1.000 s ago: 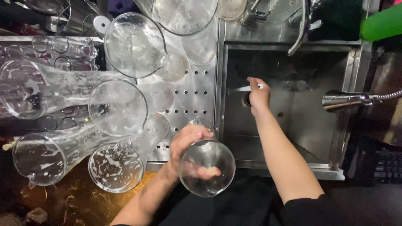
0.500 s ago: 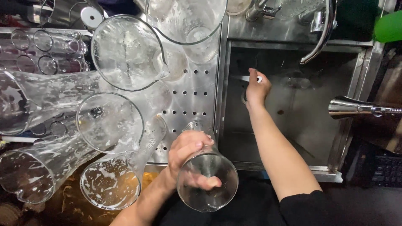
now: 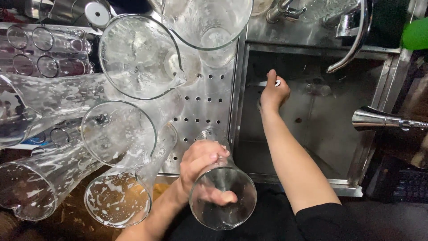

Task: Scrubbing the interior and exterior of glass pitchers and measuring cups using a long-handled brush in a sink.

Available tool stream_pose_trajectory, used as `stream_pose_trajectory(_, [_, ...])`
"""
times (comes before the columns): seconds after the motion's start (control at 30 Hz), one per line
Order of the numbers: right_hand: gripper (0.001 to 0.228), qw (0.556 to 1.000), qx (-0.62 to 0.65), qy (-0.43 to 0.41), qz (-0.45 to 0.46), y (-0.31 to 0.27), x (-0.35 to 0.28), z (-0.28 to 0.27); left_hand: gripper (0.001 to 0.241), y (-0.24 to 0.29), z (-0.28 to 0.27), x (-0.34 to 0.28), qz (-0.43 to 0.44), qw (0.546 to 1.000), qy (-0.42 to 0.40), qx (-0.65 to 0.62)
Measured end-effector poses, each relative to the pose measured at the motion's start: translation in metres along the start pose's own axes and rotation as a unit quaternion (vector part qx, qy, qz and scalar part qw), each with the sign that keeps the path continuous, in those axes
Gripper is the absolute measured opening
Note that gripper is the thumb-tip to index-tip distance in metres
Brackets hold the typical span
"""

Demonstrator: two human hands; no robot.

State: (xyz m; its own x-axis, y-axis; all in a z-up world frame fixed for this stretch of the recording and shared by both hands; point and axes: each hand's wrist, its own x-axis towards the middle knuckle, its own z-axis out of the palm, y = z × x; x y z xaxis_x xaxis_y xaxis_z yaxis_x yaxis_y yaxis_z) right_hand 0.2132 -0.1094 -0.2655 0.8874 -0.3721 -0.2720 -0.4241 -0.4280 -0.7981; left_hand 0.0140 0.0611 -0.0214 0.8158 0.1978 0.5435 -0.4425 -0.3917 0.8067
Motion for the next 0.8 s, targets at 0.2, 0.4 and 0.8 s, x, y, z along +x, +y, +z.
stream_pose_trajectory(0.2, [0.040, 0.998, -0.062, 0.009, -0.005, -0.015, -0.007, -0.004, 0.076, -0.003, 0.001, -0.001, -0.005, 1.000, 0.011, 0.001])
stream_pose_trajectory(0.4, [0.034, 0.992, -0.120, -0.043, -0.015, 0.002, 0.001, -0.016, 0.076, -0.001, 0.000, 0.002, -0.003, 1.000, 0.004, -0.010])
stream_pose_trajectory(0.8, [0.038, 0.922, -0.336, -0.095, -0.168, 0.136, -0.030, -0.529, 0.069, 0.032, 0.018, 0.018, 0.034, 0.985, -0.166, 0.041])
